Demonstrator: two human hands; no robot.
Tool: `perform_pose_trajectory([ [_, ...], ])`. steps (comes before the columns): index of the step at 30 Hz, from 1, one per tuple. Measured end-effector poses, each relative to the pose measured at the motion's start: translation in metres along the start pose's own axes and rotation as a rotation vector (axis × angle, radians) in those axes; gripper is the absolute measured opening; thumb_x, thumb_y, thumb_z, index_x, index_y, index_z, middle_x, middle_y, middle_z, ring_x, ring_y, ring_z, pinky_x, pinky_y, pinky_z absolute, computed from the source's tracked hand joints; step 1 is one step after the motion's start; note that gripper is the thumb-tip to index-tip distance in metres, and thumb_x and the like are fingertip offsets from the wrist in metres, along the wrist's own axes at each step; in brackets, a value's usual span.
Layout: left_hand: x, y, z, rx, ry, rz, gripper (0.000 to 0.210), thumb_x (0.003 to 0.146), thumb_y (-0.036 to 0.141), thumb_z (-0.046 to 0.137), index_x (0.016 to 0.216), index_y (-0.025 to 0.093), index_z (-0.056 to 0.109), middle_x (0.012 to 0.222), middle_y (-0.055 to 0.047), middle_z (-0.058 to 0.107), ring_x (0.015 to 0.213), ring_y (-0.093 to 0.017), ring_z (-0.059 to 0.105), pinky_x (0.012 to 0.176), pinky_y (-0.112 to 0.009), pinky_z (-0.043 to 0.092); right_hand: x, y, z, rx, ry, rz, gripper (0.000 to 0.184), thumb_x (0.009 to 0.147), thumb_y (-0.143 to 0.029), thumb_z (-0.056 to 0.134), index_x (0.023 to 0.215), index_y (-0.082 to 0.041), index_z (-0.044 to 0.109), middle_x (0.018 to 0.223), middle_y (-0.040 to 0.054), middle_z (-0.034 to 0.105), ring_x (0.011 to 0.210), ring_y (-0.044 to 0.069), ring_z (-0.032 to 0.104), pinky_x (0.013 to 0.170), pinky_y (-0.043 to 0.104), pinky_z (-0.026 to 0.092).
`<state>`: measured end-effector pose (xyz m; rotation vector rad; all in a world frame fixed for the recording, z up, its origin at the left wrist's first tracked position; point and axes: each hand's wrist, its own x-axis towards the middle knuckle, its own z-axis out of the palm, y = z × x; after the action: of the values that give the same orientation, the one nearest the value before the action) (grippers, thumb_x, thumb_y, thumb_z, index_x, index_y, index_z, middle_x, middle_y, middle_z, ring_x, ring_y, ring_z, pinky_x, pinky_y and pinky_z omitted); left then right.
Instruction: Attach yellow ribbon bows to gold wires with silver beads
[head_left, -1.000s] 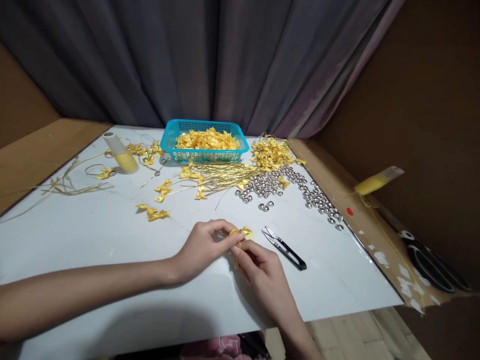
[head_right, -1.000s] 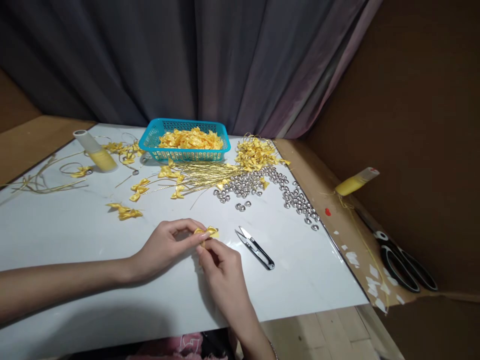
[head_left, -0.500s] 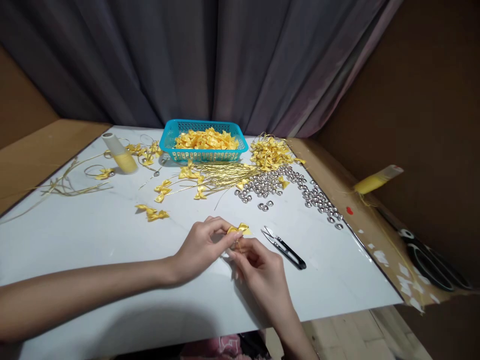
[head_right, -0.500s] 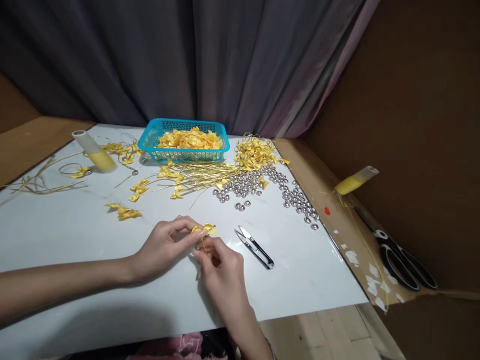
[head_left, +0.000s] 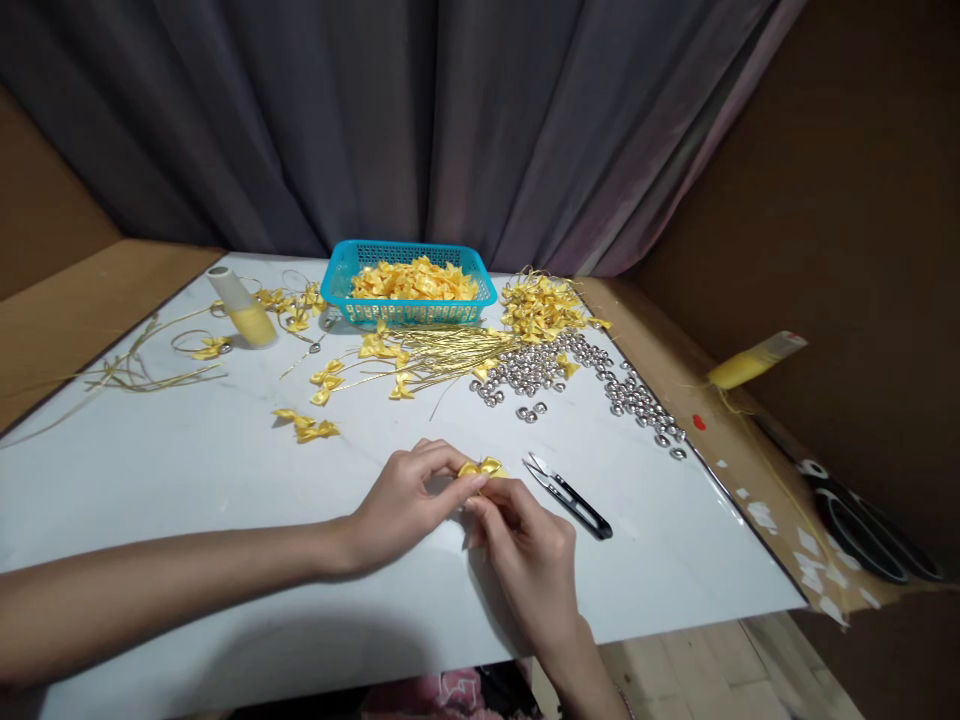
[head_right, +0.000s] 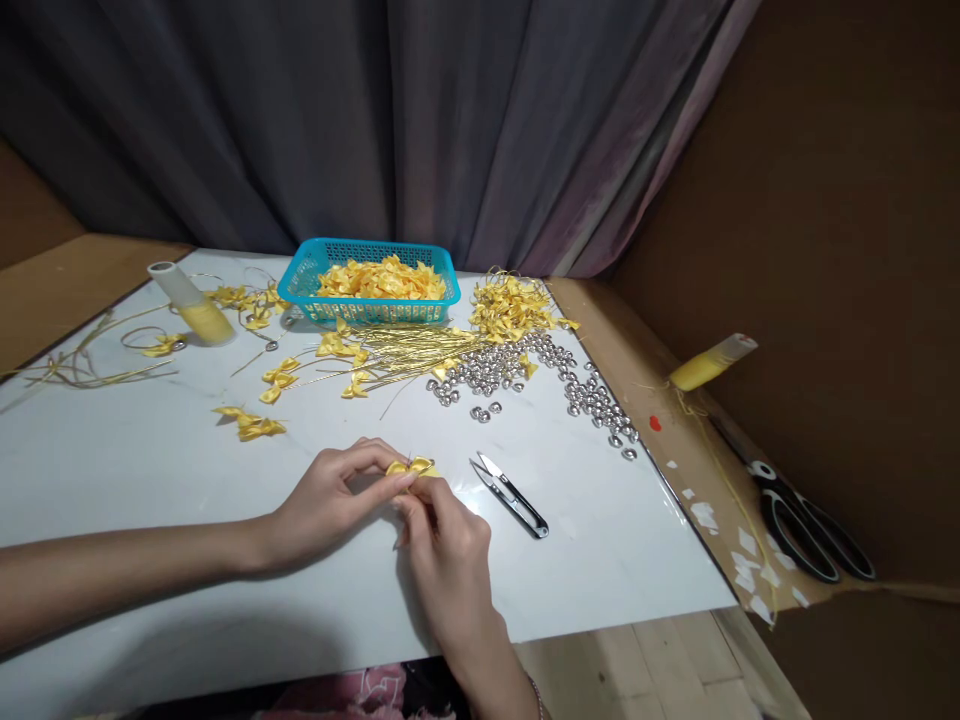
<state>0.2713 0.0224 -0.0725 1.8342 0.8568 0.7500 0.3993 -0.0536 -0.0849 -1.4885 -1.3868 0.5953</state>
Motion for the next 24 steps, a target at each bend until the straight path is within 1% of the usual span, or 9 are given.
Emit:
perform_pose_trajectory([
  [3,0.0,0.0,-0.001,-0.001,-0.013,0.005,0.017,0.085,0.029,0.055,0.075,0.018,0.063,0.077,-0.003,0.065,0.079,-0.016,0.057,0.076,-0.032,0.041,-0.001,0.001,0.001,-0.018,0.027,0.003,0.009,0.087,-0.016,0.05,0.083,-0.02,0.058,0.057,-0.004,0.057,0.048,0.01,0.052,0.051,0.022,0.044],
  [6,0.001,0.001,-0.002,-0.003,-0.009,0.014,0.018,0.085,0.03,0.056,0.074,0.017,0.063,0.076,-0.003,0.065,0.077,-0.016,0.057,0.076,-0.032,0.041,0.0,0.001,0.0,-0.002,0.068,-0.017,0.006,0.085,-0.016,0.054,0.085,-0.021,0.058,0.07,-0.0008,0.065,0.059,0.012,0.06,0.057,0.023,0.048],
  [8,0.001,0.001,-0.003,0.017,0.002,0.032,0.018,0.085,0.03,0.056,0.074,0.017,0.063,0.075,-0.002,0.064,0.076,-0.016,0.056,0.075,-0.032,0.041,0.001,-0.001,-0.002,0.024,0.086,-0.005,0.007,0.082,-0.016,0.059,0.087,-0.021,0.058,0.076,0.0003,0.067,0.064,0.013,0.062,0.057,0.023,0.048],
  [10,0.002,0.0,-0.004,0.044,0.013,0.059,0.017,0.085,0.029,0.056,0.075,0.018,0.064,0.074,-0.002,0.064,0.075,-0.015,0.055,0.073,-0.031,0.041,0.002,-0.004,-0.007,0.102,0.1,0.048,0.01,0.08,-0.018,0.063,0.088,-0.021,0.058,0.08,0.0011,0.065,0.066,0.013,0.061,0.053,0.022,0.048],
  [12,0.002,-0.001,-0.005,0.063,0.023,0.075,0.016,0.085,0.028,0.056,0.077,0.018,0.065,0.074,-0.002,0.063,0.075,-0.015,0.055,0.072,-0.03,0.041,0.003,-0.006,-0.013,0.265,0.101,0.127,0.012,0.08,-0.022,0.064,0.09,-0.021,0.056,0.086,0.0022,0.064,0.065,0.013,0.06,0.048,0.021,0.047],
  [14,0.002,-0.002,-0.005,0.072,0.034,0.073,0.016,0.085,0.028,0.056,0.077,0.017,0.065,0.075,-0.002,0.063,0.075,-0.015,0.056,0.071,-0.03,0.041,0.005,-0.006,-0.018,0.47,0.054,0.219,0.017,0.081,-0.026,0.064,0.092,-0.022,0.052,0.085,0.0019,0.062,0.06,0.012,0.059,0.042,0.019,0.045],
  [17,0.002,-0.003,-0.005,0.072,0.046,0.076,0.016,0.085,0.027,0.056,0.077,0.016,0.065,0.075,-0.003,0.063,0.075,-0.015,0.056,0.071,-0.03,0.042,0.006,-0.004,-0.022,0.691,-0.083,0.34,0.026,0.079,-0.029,0.067,0.095,-0.022,0.048,0.08,-0.0003,0.059,0.057,0.011,0.057,0.038,0.017,0.044],
  [19,0.003,-0.004,-0.005,0.065,0.053,0.07,0.017,0.085,0.028,0.055,0.077,0.016,0.065,0.076,-0.003,0.063,0.074,-0.015,0.057,0.07,-0.03,0.042,0.006,-0.003,-0.022,0.759,-0.149,0.382,0.029,0.078,-0.028,0.068,0.097,-0.022,0.047,0.079,-0.0009,0.059,0.057,0.011,0.058,0.04,0.017,0.046],
  [24,0.003,-0.003,-0.005,0.035,0.045,0.016,0.02,0.085,0.031,0.055,0.078,0.015,0.065,0.077,-0.004,0.062,0.074,-0.016,0.057,0.07,-0.03,0.044,0.004,-0.002,-0.017,0.827,-0.205,0.424,0.034,0.075,-0.028,0.071,0.098,-0.022,0.046,0.077,-0.0012,0.057,0.065,0.014,0.062,0.043,0.018,0.046],
])
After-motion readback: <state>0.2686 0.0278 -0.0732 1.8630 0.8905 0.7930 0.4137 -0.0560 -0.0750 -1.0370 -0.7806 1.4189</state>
